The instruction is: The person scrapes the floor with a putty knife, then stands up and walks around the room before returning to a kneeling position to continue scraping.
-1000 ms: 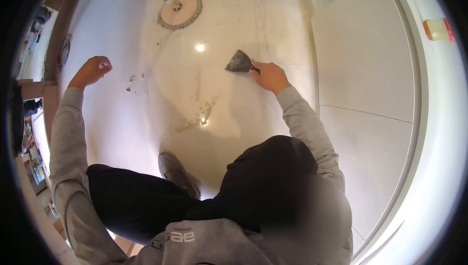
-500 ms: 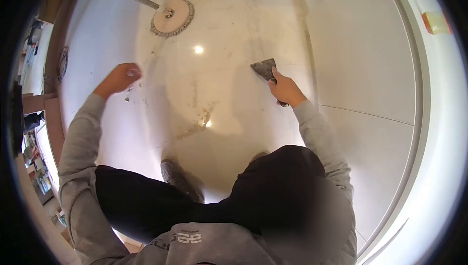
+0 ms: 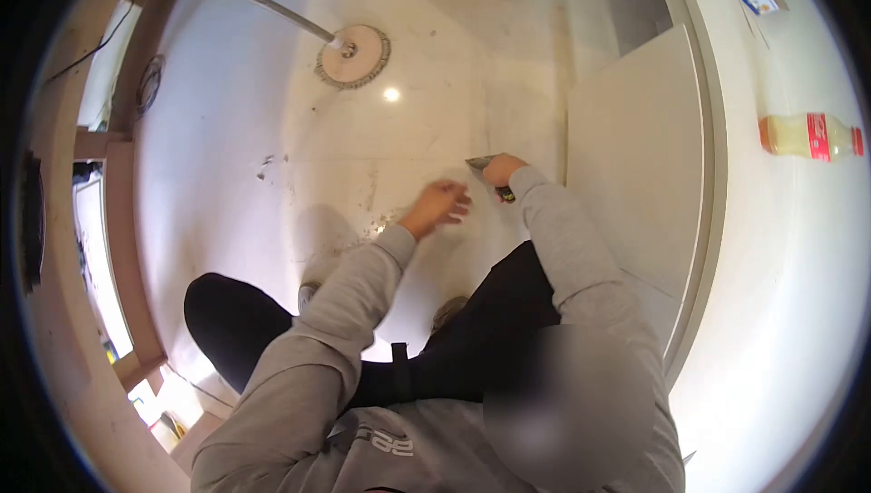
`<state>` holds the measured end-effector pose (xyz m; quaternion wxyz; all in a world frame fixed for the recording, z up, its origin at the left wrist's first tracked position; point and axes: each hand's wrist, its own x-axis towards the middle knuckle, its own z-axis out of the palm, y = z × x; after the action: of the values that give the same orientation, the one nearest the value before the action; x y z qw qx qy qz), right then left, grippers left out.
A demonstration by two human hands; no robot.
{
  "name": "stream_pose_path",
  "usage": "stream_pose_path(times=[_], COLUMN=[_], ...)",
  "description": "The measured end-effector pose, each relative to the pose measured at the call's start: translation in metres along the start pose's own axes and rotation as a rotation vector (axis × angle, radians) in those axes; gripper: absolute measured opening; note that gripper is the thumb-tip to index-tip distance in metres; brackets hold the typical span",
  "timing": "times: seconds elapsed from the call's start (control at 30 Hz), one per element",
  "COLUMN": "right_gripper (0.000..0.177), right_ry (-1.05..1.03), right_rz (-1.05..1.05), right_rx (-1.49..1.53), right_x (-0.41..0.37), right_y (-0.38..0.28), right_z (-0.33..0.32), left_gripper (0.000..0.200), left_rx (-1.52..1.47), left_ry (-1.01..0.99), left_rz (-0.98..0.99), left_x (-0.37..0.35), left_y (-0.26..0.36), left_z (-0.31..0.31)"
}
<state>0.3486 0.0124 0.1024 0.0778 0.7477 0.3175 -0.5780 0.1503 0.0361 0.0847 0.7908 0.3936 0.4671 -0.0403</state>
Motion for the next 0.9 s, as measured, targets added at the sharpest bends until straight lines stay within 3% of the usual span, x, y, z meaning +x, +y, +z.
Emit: stream_pose_path(times=[0.17,0.2,0.27,0.37,0.6,0.7,0.8,0.87,0.9], right_gripper=[0.028,0.028,0.029,0.03,0.036,0.038,0.041,0.04,0.039], right_ry=[0.086,0.082,0.069,0.018,-0.089,-0.056,-0.091,0.186,0.212], right_rz=[-0.168,-0.207,0.015,0.081,-0.023,-0.05,-0.059,-0.275,-0.307], right_rx=[-0.329,-0.333,-0.164,-0.148,-0.04,-0.128,-0.162,-0.27,-0.281], right_x=[0.022,0.023,0.014,0.006,0.043,0.04,0.024,0.043,0.055], right_y=[-0.004,-0.01,-0.014,-0.029,-0.037,-0.037,-0.031,-0.009,-0.002], right_z=[0.012,0.013,0.005,-0.004,0.009,0.016,0.009,0.023,0.031], left_gripper=[0.043,0.043,0.042,0.04,0.047,0.054,0.048,0.043,0.041], left_rx=[0.001,0.005,0.019,-0.013,-0.036,-0.182,-0.296,-0.323,-0.353], left_ry=[-0.002,0.036,0.069,0.167,0.312,0.329,0.357,0.319,0.334], left_rz=[-0.061,-0.054,-0.042,-0.018,0.044,-0.004,-0.051,-0.078,-0.085], left_x=[-0.02,-0.026,-0.029,-0.044,-0.058,-0.041,-0.009,0.015,0.024], left_y=[-0.025,-0.018,0.002,0.033,0.082,0.069,0.047,0.03,0.024], left_z=[0.037,0.028,0.023,0.002,-0.004,0.01,0.025,0.031,0.034])
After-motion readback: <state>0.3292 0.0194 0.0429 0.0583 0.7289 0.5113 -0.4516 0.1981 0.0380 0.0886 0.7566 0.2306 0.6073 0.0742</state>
